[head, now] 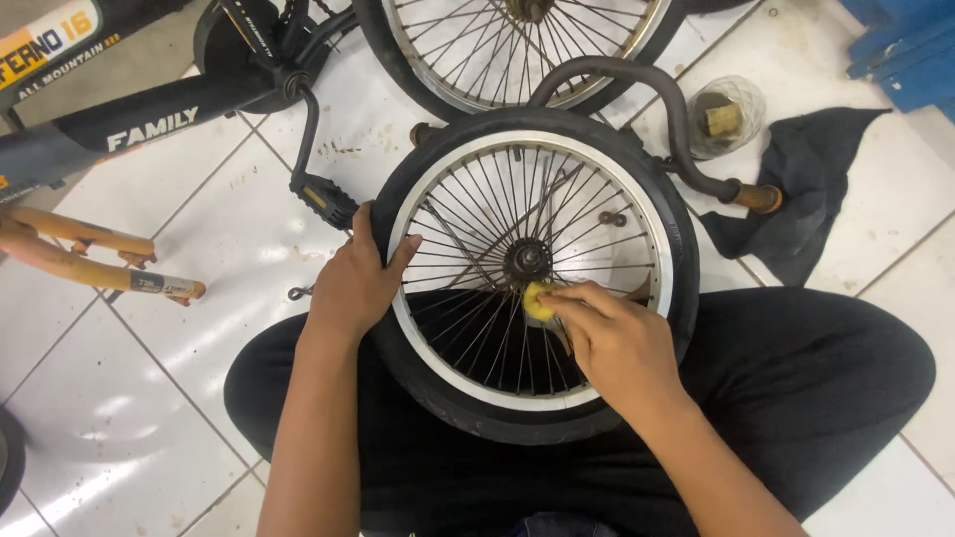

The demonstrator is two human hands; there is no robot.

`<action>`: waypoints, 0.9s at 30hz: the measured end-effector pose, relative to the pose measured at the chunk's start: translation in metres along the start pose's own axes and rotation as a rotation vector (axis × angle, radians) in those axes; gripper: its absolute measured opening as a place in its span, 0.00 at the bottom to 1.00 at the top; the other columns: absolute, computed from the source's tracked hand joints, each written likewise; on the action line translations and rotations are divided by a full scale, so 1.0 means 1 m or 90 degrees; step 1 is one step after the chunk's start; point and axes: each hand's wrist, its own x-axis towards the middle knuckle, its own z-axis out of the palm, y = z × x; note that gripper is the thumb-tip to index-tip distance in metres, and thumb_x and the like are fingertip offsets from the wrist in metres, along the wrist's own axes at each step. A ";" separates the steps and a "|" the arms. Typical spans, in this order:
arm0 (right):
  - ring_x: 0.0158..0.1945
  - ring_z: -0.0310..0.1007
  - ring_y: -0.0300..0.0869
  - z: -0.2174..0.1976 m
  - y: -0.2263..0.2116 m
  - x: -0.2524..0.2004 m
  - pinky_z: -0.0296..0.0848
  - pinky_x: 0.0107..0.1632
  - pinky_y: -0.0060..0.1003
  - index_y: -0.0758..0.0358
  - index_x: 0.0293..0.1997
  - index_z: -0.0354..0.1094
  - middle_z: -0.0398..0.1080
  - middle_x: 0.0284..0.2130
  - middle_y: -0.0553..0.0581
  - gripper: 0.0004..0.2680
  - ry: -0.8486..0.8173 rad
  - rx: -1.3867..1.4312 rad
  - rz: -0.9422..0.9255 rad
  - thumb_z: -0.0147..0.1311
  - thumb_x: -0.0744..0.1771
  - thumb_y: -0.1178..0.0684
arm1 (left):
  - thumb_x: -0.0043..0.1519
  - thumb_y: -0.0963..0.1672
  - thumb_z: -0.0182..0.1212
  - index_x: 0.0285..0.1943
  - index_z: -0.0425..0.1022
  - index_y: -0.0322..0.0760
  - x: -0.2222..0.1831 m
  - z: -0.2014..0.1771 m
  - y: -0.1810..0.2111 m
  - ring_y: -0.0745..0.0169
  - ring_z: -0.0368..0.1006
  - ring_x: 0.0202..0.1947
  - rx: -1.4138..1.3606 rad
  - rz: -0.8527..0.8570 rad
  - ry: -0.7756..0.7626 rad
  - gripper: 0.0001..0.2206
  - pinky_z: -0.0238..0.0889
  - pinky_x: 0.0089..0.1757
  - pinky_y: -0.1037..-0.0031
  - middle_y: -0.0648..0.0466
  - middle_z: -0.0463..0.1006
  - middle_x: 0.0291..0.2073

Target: Cleaning the rim of a bicycle wheel using a sponge while rotating the wheel.

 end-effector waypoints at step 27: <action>0.28 0.63 0.33 -0.012 -0.054 -0.004 0.65 0.30 0.25 0.52 0.67 0.68 0.77 0.45 0.52 0.16 -0.159 0.486 0.377 0.46 0.69 0.51 | 0.66 0.59 0.44 0.81 0.41 0.37 0.000 -0.001 -0.003 0.34 0.77 0.40 -0.032 0.018 -0.012 0.39 0.70 0.38 0.52 0.36 0.80 0.44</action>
